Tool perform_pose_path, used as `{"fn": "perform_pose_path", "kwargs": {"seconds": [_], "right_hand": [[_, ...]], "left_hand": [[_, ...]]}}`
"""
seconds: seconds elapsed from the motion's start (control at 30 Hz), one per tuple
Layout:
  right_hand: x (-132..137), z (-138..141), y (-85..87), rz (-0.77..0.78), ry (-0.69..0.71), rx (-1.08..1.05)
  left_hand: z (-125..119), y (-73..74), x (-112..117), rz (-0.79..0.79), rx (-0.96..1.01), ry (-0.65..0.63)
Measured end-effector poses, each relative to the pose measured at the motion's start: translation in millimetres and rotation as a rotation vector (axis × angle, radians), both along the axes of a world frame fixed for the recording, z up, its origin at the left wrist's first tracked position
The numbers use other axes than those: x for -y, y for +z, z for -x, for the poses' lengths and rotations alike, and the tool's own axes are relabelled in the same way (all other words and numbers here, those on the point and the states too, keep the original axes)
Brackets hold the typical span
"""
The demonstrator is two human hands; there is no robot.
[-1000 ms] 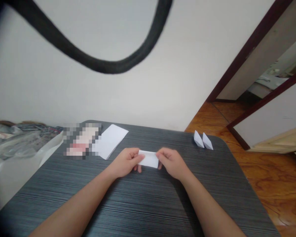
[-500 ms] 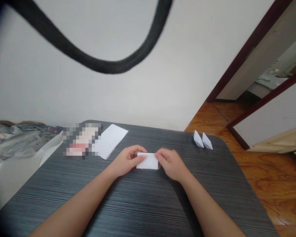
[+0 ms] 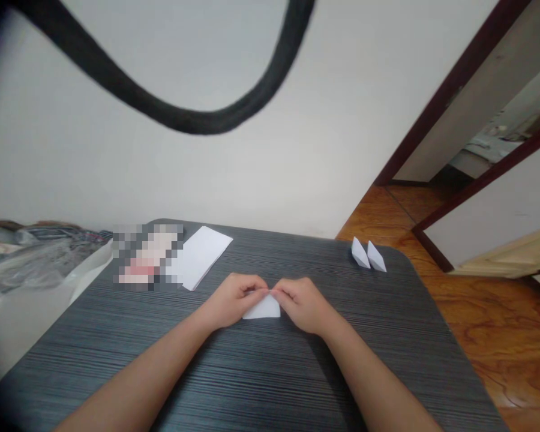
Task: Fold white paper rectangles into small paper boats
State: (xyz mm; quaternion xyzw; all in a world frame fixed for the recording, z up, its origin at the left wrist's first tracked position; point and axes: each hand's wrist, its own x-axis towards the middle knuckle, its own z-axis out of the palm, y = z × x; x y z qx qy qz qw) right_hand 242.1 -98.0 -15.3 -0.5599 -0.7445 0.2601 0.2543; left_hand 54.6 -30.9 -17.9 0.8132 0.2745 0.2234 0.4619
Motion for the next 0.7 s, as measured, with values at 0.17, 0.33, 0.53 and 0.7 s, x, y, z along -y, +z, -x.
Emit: {"fn": "perform_pose_path", "kwargs": {"seconds": [0.17, 0.33, 0.53, 0.7], "right_hand": [[1.1, 1.4, -0.1, 0.024, -0.003, -0.004], [-0.2, -1.2, 1.0, 0.032, -0.026, -0.042], [-1.1, -3.7, 0.9, 0.036, -0.039, -0.067], [-0.2, -6.1, 0.1, 0.043, -0.055, -0.102]], "left_hand": [[0.3, 1.4, -0.5, -0.035, -0.035, -0.016], [-0.3, 0.3, -0.5, -0.038, -0.041, 0.035], [1.0, 0.7, -1.1, -0.078, -0.063, 0.067], [1.2, 0.4, -1.6, -0.057, -0.06, 0.085]]}}
